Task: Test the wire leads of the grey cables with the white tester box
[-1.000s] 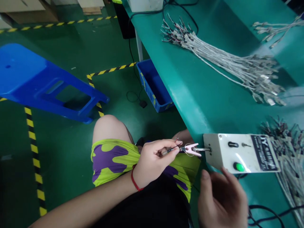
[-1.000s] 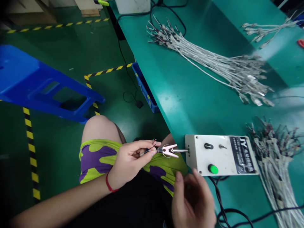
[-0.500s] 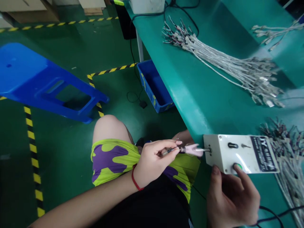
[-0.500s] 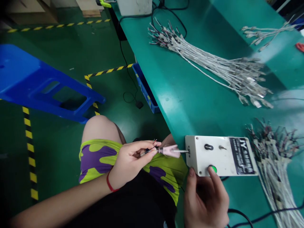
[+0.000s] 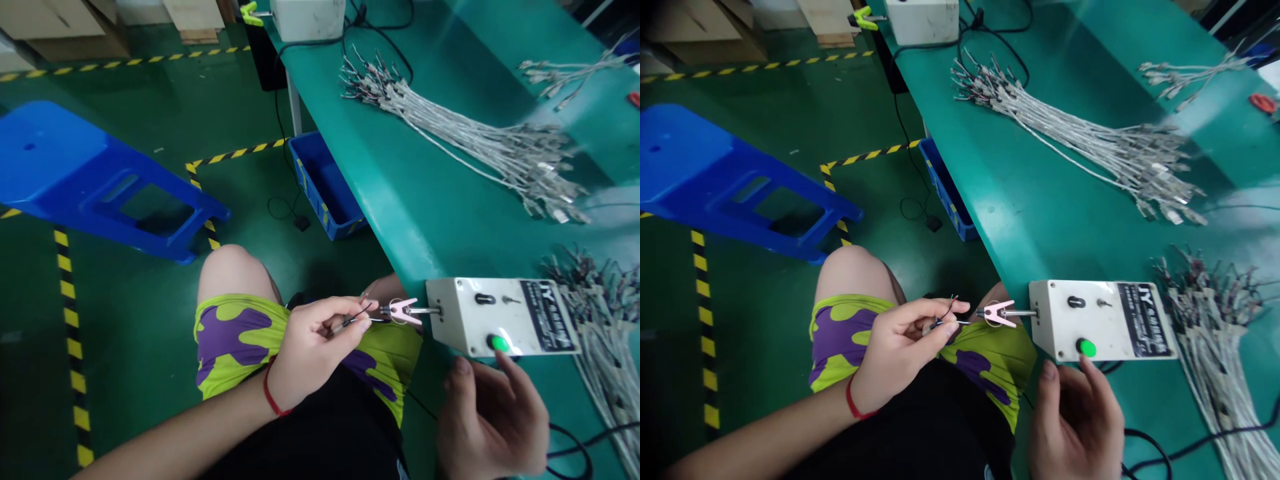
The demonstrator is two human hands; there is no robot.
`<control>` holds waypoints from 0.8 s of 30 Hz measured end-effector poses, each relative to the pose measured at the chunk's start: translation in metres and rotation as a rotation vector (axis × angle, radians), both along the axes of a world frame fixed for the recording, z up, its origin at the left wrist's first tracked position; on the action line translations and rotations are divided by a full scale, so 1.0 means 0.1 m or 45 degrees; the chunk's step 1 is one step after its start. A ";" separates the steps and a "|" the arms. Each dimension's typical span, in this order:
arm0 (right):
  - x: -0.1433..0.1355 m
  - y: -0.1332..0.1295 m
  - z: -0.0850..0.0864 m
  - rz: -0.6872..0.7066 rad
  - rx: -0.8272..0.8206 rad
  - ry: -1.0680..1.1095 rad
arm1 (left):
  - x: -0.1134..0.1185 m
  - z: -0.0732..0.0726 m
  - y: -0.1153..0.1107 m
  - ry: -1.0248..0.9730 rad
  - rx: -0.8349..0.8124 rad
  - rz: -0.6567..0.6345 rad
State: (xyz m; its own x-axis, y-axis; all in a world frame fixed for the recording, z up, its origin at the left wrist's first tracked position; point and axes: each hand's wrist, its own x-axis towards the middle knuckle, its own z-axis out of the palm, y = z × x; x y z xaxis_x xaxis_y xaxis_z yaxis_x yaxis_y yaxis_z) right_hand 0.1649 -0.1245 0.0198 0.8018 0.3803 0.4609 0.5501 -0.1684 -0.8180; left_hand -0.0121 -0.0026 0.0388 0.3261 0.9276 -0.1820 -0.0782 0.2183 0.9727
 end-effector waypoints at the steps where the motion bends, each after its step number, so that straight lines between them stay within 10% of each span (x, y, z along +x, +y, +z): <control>1: -0.05 -0.01 0.02 -0.009 -0.001 0.020 | 0.00 0.03 -0.02 0.003 0.010 -0.008; 8: -0.51 0.04 0.22 0.656 0.027 0.944 | -0.01 0.27 -0.12 0.025 0.126 -0.150; 14: -0.69 0.23 0.39 0.745 0.202 1.438 | -0.08 0.33 -0.21 -0.077 0.031 -0.294; 24: -0.80 0.10 0.53 0.855 0.263 1.327 | -0.25 0.32 -0.35 -0.625 -0.310 -0.484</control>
State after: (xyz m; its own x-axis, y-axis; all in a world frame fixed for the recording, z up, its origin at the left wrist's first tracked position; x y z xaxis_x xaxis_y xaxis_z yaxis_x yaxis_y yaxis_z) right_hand 0.0846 -0.1143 0.0724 0.4964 0.8504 -0.1747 -0.4453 0.0766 -0.8921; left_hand -0.0369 -0.0379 0.0713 0.7210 0.6827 -0.1187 -0.3734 0.5271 0.7634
